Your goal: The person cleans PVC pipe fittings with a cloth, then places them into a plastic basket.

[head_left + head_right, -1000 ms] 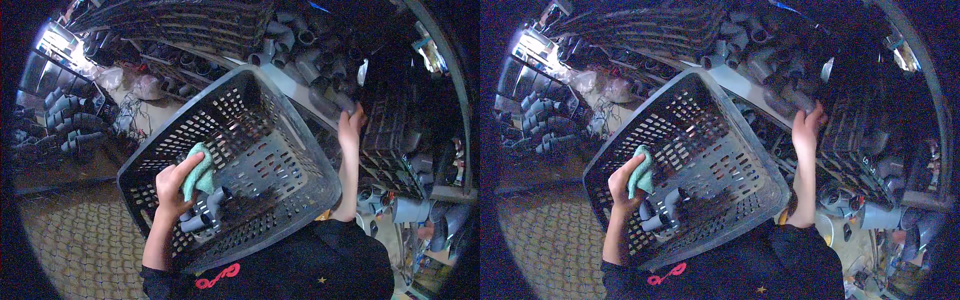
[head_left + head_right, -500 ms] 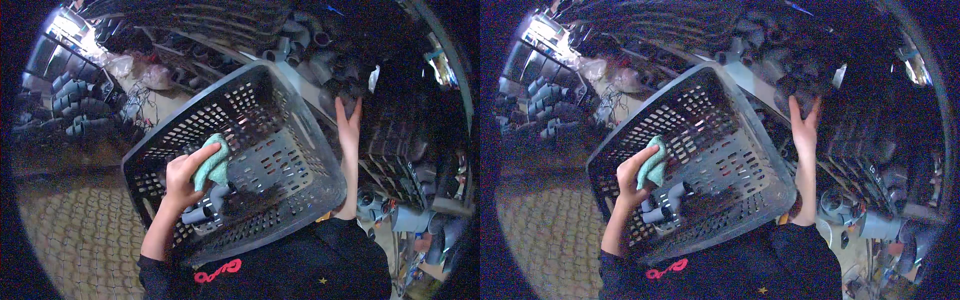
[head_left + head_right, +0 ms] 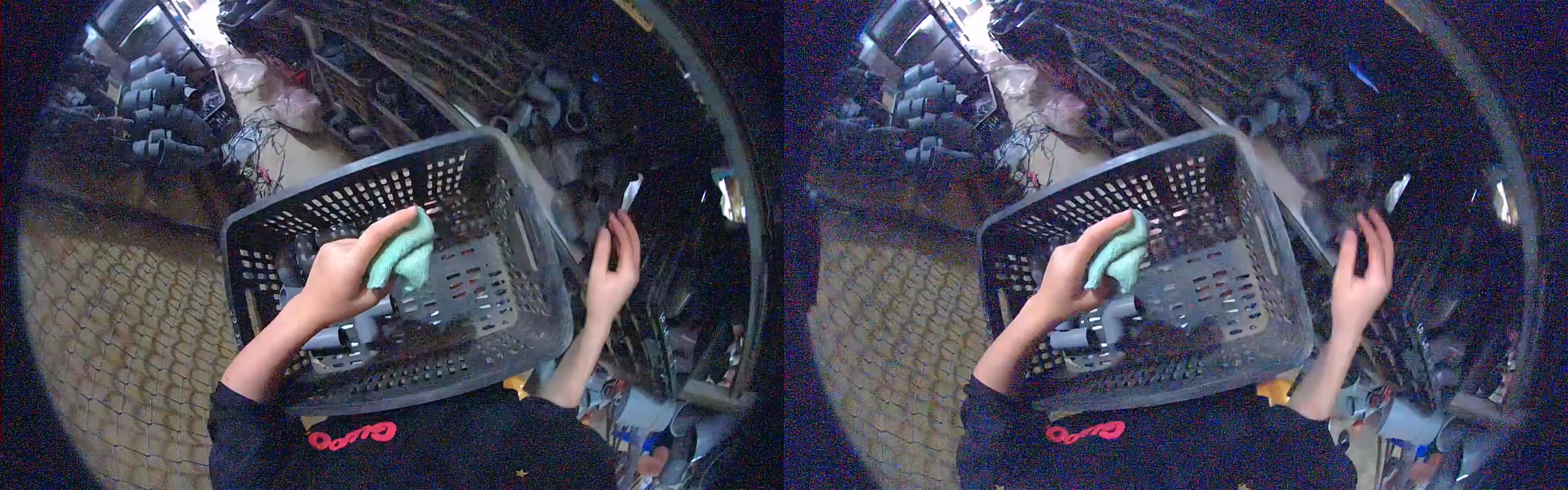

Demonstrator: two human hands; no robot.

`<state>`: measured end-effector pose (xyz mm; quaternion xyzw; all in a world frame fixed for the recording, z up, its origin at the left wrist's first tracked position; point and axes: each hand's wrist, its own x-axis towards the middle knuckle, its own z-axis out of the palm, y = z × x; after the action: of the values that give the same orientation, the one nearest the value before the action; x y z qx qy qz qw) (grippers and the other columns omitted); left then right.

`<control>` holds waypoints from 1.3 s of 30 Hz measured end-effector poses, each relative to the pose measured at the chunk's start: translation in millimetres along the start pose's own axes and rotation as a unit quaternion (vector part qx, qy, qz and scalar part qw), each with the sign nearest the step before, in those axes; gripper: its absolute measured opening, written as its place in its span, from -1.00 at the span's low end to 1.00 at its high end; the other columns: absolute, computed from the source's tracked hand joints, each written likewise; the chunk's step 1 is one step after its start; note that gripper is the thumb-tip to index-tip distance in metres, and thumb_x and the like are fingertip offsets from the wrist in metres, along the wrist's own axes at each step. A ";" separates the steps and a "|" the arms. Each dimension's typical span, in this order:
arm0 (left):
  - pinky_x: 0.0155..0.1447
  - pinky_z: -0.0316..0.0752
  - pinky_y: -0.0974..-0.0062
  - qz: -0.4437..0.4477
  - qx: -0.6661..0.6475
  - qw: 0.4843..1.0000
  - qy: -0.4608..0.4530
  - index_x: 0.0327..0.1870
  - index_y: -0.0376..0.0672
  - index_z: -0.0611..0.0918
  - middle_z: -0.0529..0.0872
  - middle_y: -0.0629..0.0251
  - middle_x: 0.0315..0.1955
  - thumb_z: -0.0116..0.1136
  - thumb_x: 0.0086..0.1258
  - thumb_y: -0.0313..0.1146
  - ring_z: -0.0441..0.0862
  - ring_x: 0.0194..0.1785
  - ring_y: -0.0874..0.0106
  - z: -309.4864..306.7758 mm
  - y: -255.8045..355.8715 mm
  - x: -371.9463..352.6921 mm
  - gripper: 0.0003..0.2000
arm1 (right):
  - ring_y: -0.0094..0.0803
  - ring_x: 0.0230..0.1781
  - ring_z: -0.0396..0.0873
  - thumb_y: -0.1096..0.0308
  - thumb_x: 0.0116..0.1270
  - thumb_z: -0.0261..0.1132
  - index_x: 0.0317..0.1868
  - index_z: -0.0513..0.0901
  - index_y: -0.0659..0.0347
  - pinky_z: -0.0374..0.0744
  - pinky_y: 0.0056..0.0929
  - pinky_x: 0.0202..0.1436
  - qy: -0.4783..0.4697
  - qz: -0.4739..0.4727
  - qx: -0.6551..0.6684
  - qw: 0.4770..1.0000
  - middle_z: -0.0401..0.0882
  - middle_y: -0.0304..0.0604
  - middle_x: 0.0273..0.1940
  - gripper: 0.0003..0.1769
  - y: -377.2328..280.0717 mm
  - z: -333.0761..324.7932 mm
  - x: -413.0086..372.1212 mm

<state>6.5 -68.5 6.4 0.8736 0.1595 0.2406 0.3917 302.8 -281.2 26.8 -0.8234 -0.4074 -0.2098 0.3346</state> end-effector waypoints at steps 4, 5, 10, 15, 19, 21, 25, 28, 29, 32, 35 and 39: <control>-0.23 0.61 0.19 0.020 0.024 0.999 -0.040 0.40 0.09 0.38 0.75 0.10 -0.18 0.27 0.00 -0.47 0.72 -0.30 0.09 -4.0 -1.5 -1.4 -0.22 | -0.01 -0.01 0.63 0.49 0.34 0.18 -0.13 0.70 0.35 0.59 -0.18 0.12 0.123 -0.219 -0.132 0.959 0.63 0.21 0.01 -0.80 -27.3 -91.3 15.1; -0.20 0.61 0.20 0.007 0.039 0.997 -0.071 0.39 0.13 0.41 0.75 0.13 -0.20 0.26 -0.06 -0.49 0.71 -0.29 0.10 -6.5 1.1 -2.4 -0.20 | -0.01 -0.02 0.65 0.40 0.42 0.13 -0.08 0.67 0.40 0.60 -0.18 0.09 0.201 -0.257 -0.180 0.928 0.64 0.20 -0.01 -0.74 -20.8 -122.2 28.0; -0.09 0.63 0.26 0.047 0.037 0.996 -0.064 0.36 0.14 0.43 0.74 0.17 -0.13 0.26 -0.08 -0.51 0.72 -0.13 0.16 -3.7 4.9 -3.8 -0.21 | 0.00 0.07 0.62 0.09 0.53 0.13 0.21 0.54 0.40 0.53 -0.23 0.16 0.306 -0.123 -0.395 0.857 0.63 0.13 0.09 -0.49 41.8 -270.5 92.0; -0.09 0.62 0.27 0.053 0.030 0.995 -0.073 0.36 0.15 0.43 0.74 0.19 -0.13 0.27 -0.05 -0.50 0.72 -0.14 0.16 -8.4 9.3 -6.4 -0.22 | -0.15 0.49 0.20 0.01 0.54 0.07 0.36 0.45 0.25 0.16 -0.28 0.52 0.031 0.099 -0.136 0.985 0.31 0.08 0.42 -0.42 107.6 -288.9 123.9; -0.14 0.62 0.27 0.043 0.037 0.996 -0.071 0.35 0.18 0.44 0.74 0.19 -0.20 0.28 0.00 -0.48 0.71 -0.19 0.16 -8.9 11.4 -9.3 -0.26 | -0.15 0.50 0.18 0.00 0.54 0.06 0.39 0.42 0.19 0.14 -0.28 0.53 0.006 0.054 -0.262 0.963 0.28 0.07 0.43 -0.42 96.6 -287.9 122.0; -0.15 0.62 0.26 0.044 0.041 0.996 -0.063 0.35 0.18 0.44 0.74 0.19 -0.22 0.28 0.02 -0.48 0.71 -0.21 0.16 -5.2 10.9 -9.3 -0.27 | -0.14 0.49 0.20 0.01 0.54 0.08 0.40 0.41 0.20 0.16 -0.29 0.52 0.078 0.017 -0.360 0.929 0.26 0.06 0.44 -0.41 121.3 -291.9 126.5; -0.18 0.62 0.25 0.028 0.047 0.995 -0.082 0.34 0.19 0.45 0.74 0.17 -0.28 0.27 0.08 -0.42 0.71 -0.25 0.15 -1.4 13.4 -7.6 -0.32 | -0.10 0.47 0.24 0.01 0.52 0.12 0.40 0.40 0.22 0.22 -0.30 0.48 0.054 0.056 -0.323 0.943 0.24 0.09 0.45 -0.39 191.3 -311.0 164.2; -0.22 0.61 0.24 0.031 0.069 0.992 -0.100 0.34 0.19 0.45 0.72 0.17 -0.32 0.25 0.10 -0.41 0.71 -0.27 0.15 -1.9 15.7 -8.4 -0.34 | -0.14 0.34 0.40 0.04 0.47 0.19 0.33 0.44 0.32 0.31 -0.32 0.41 0.011 0.107 -0.161 0.981 0.43 0.09 0.31 -0.39 185.9 -305.1 164.6; -0.23 0.61 0.24 0.026 0.076 0.991 -0.110 0.34 0.19 0.45 0.72 0.17 -0.33 0.25 0.10 -0.41 0.71 -0.28 0.14 -2.3 15.9 -8.8 -0.34 | -0.17 0.28 0.47 0.05 0.45 0.23 0.29 0.46 0.38 0.34 -0.33 0.38 0.023 0.114 -0.145 0.983 0.52 0.08 0.25 -0.39 180.2 -302.8 162.5; -0.24 0.60 0.22 0.032 0.065 0.993 -0.098 0.34 0.21 0.45 0.72 0.18 -0.35 0.25 0.10 -0.41 0.71 -0.28 0.15 -1.5 15.4 -9.1 -0.33 | -0.20 0.25 0.48 0.06 0.47 0.21 0.26 0.50 0.36 0.37 -0.34 0.37 0.148 0.088 -0.340 0.924 0.54 0.03 0.21 -0.44 99.3 -285.6 131.0; -0.24 0.60 0.23 0.052 0.068 0.995 -0.060 0.33 0.22 0.45 0.71 0.20 -0.36 0.26 0.11 -0.41 0.71 -0.26 0.18 4.3 6.5 -9.2 -0.34 | -0.28 0.16 0.55 0.15 0.47 0.21 0.18 0.57 0.35 0.44 -0.36 0.32 0.284 -0.001 -0.156 0.946 0.58 -0.05 0.18 -0.55 35.1 -264.3 93.5; -0.14 0.62 0.25 -0.006 0.072 0.992 -0.103 0.21 0.15 0.56 0.73 0.21 -0.20 0.28 0.12 -0.42 0.71 -0.15 0.17 -11.0 18.1 -4.0 -0.46 | -0.37 -0.12 0.63 0.05 0.52 0.03 0.16 0.59 0.28 0.56 -0.52 -0.06 0.352 0.073 0.177 0.916 0.65 -0.01 0.05 -0.51 -111.9 -177.7 65.9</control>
<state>-1.3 -75.3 25.4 0.9189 0.1409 0.1343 0.3432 237.4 -324.8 232.3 -0.6510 -0.2323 -0.3853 0.6114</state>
